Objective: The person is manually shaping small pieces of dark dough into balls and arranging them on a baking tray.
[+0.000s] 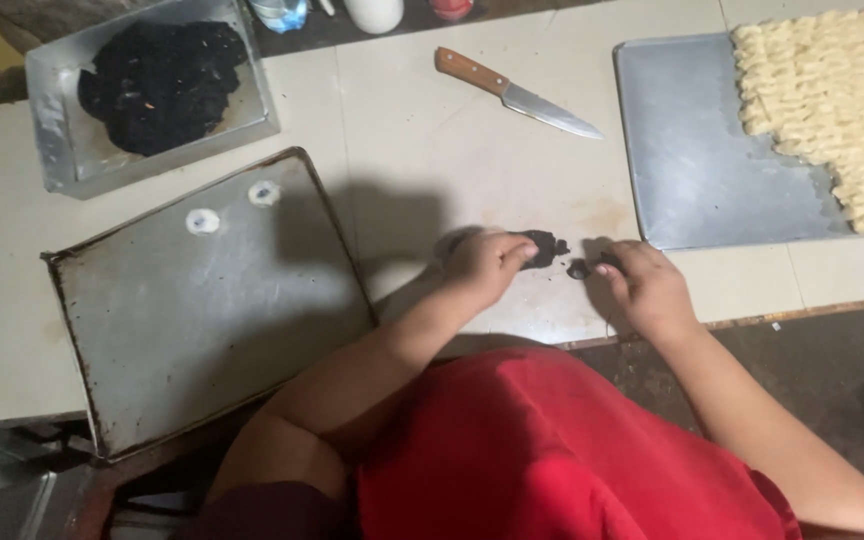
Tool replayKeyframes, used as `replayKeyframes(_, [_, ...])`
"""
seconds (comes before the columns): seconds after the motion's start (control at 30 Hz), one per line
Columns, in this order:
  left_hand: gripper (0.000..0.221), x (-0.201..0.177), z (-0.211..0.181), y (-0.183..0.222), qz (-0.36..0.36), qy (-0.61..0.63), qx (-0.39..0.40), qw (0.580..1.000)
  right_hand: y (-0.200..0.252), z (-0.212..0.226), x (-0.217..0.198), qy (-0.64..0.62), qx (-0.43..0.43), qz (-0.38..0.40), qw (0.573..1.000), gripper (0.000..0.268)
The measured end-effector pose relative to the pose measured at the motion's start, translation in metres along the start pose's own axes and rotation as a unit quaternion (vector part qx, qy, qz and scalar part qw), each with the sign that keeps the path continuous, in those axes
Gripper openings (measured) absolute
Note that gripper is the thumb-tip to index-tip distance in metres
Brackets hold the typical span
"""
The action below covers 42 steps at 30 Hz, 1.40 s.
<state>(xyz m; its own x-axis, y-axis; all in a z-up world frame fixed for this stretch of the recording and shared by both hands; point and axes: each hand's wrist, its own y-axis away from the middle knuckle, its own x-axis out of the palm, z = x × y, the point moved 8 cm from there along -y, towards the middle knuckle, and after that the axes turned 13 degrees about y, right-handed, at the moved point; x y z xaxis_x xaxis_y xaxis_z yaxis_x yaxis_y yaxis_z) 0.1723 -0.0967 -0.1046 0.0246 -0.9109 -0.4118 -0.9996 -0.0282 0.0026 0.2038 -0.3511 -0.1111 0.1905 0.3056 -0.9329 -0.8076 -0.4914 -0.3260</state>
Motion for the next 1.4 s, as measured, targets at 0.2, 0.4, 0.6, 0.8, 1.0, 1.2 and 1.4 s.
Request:
replayKeyframes(0.2, [0.025, 0.02, 0.007, -0.016, 0.026, -0.152, 0.084, 0.984, 0.023, 0.041, -0.01, -0.054, -0.105, -0.054, 0.992, 0.033])
replayKeyframes(0.4, [0.018, 0.098, -0.031, -0.003, 0.082, -0.223, 0.263, 0.935, 0.037, -0.042, 0.032, -0.531, 0.364, 0.063, 0.763, 0.032])
replayKeyframes(0.6, [0.022, 0.129, -0.008, -0.024, 0.036, -0.248, 0.275, 0.928, 0.017, -0.005, 0.034, -0.675, 0.453, 0.113, 0.571, 0.041])
replayKeyframes(0.8, [0.023, 0.061, -0.028, -0.039, 0.122, -0.259, 0.08, 0.955, 0.001, -0.009, 0.013, -0.787, 0.38, 0.081, 0.479, 0.025])
replayKeyframes(1.0, [0.033, 0.033, -0.055, -0.027, 0.208, -0.223, -0.057, 0.951, -0.001, -0.032, 0.038, -0.738, 0.369, 0.095, 0.556, 0.047])
replayKeyframes(1.2, [0.037, 0.018, -0.09, -0.011, 0.197, -0.098, -0.01, 0.975, 0.026, -0.131, 0.063, -0.34, 0.4, 0.165, 0.835, 0.031])
replayKeyframes(1.4, [0.041, 0.038, -0.07, -0.014, 0.124, -0.101, 0.127, 0.979, -0.01, -0.11, 0.036, -0.455, 0.363, 0.089, 0.808, 0.025])
